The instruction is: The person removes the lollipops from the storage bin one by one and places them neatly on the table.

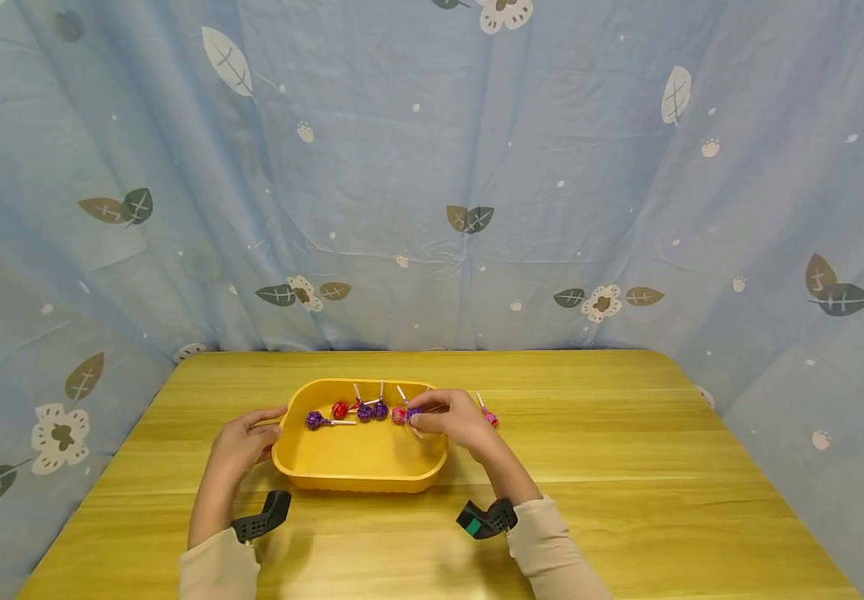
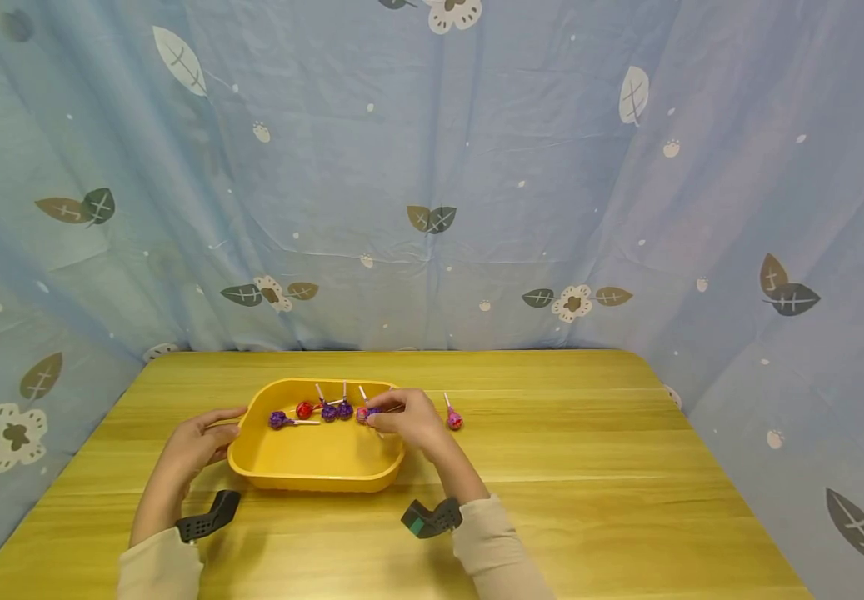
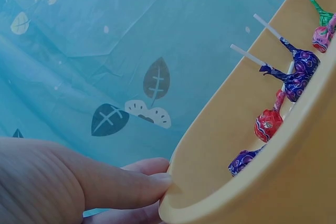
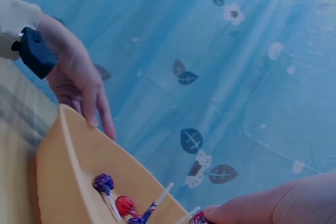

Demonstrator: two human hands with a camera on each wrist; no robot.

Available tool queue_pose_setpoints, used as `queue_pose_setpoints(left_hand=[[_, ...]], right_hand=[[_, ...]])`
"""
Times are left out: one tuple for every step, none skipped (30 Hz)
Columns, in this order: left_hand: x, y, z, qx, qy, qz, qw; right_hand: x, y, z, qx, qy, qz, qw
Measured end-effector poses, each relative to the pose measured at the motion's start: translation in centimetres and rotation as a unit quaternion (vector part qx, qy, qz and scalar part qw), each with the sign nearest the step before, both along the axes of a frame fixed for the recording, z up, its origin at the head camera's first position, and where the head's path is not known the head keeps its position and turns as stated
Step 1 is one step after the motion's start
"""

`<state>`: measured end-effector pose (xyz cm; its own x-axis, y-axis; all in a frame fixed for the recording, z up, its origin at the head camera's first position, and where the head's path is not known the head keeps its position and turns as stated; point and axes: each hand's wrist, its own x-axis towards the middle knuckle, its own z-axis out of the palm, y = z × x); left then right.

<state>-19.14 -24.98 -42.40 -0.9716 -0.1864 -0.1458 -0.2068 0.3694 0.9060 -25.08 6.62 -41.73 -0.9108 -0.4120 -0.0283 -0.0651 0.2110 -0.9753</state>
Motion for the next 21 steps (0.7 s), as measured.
queue_pose_setpoints(left_hand=[[0.0, 0.0, 0.0, 0.001, 0.000, 0.001, 1.0000], [0.0, 0.0, 0.0, 0.001, -0.001, 0.002, 1.0000], [0.0, 0.0, 0.0, 0.000, 0.000, 0.002, 1.0000], [0.0, 0.0, 0.0, 0.000, 0.000, 0.003, 1.0000], [0.0, 0.0, 0.0, 0.001, 0.000, 0.003, 1.0000], [0.0, 0.0, 0.0, 0.001, 0.000, 0.003, 1.0000], [0.0, 0.0, 0.0, 0.001, 0.000, 0.003, 1.0000], [0.0, 0.0, 0.0, 0.001, 0.000, 0.003, 1.0000], [0.1, 0.0, 0.0, 0.001, 0.000, 0.003, 1.0000], [0.1, 0.1, 0.0, 0.001, 0.000, 0.003, 1.0000], [0.1, 0.1, -0.1, 0.001, 0.000, 0.003, 1.0000], [0.0, 0.1, -0.1, 0.000, 0.000, 0.003, 1.0000], [0.0, 0.0, -0.1, -0.001, 0.001, 0.003, 1.0000], [0.0, 0.0, -0.1, -0.002, 0.001, 0.003, 1.0000], [0.0, 0.0, -0.1, -0.002, 0.002, 0.002, 1.0000], [0.0, 0.0, -0.1, -0.003, 0.002, 0.002, 1.0000], [0.0, 0.0, -0.1, -0.003, 0.002, 0.001, 1.0000], [0.0, -0.1, -0.1, -0.003, 0.003, 0.001, 1.0000], [-0.1, -0.1, -0.1, -0.003, 0.002, 0.001, 1.0000], [-0.1, -0.1, -0.1, -0.003, 0.002, 0.001, 1.0000], [0.0, -0.1, -0.1, -0.003, 0.002, 0.002, 1.0000]], right_hand=[[0.0, 0.2, 0.0, -0.003, 0.000, -0.002, 1.0000], [-0.1, 0.4, 0.0, -0.005, -0.001, -0.004, 1.0000], [-0.1, 0.6, 0.0, -0.012, -0.005, -0.005, 0.9999], [-0.1, 0.9, 0.0, -0.017, -0.006, -0.006, 0.9998], [-0.1, 1.1, 0.0, -0.022, -0.010, -0.008, 0.9997], [-0.2, 1.3, 0.0, -0.027, -0.013, -0.009, 0.9995], [-0.2, 1.6, -0.1, -0.030, -0.013, -0.013, 0.9994], [-0.3, 1.8, -0.1, -0.030, -0.013, -0.018, 0.9993], [-0.3, 2.1, -0.1, -0.026, -0.011, -0.023, 0.9993], [-0.4, 2.3, -0.1, -0.022, -0.010, -0.029, 0.9993], [-0.4, 2.5, -0.1, -0.019, -0.010, -0.035, 0.9992], [-0.5, 2.7, -0.1, -0.014, -0.008, -0.042, 0.9990], [-0.5, 2.9, 0.0, -0.012, -0.009, -0.048, 0.9987], [-0.6, 3.1, 0.0, -0.009, -0.009, -0.053, 0.9985], [-0.6, 3.3, 0.0, -0.012, -0.010, -0.057, 0.9983], [-0.7, 3.4, 0.1, -0.021, -0.013, -0.060, 0.9979], [-0.7, 3.6, 0.1, -0.027, -0.016, -0.064, 0.9975], [-0.8, 3.7, 0.1, -0.038, -0.019, -0.066, 0.9969], [-0.8, 3.8, 0.1, -0.044, -0.022, -0.069, 0.9964], [-0.9, 4.0, 0.0, -0.048, -0.024, -0.073, 0.9959], [-1.0, 4.1, 0.0, -0.050, -0.024, -0.076, 0.9955]])
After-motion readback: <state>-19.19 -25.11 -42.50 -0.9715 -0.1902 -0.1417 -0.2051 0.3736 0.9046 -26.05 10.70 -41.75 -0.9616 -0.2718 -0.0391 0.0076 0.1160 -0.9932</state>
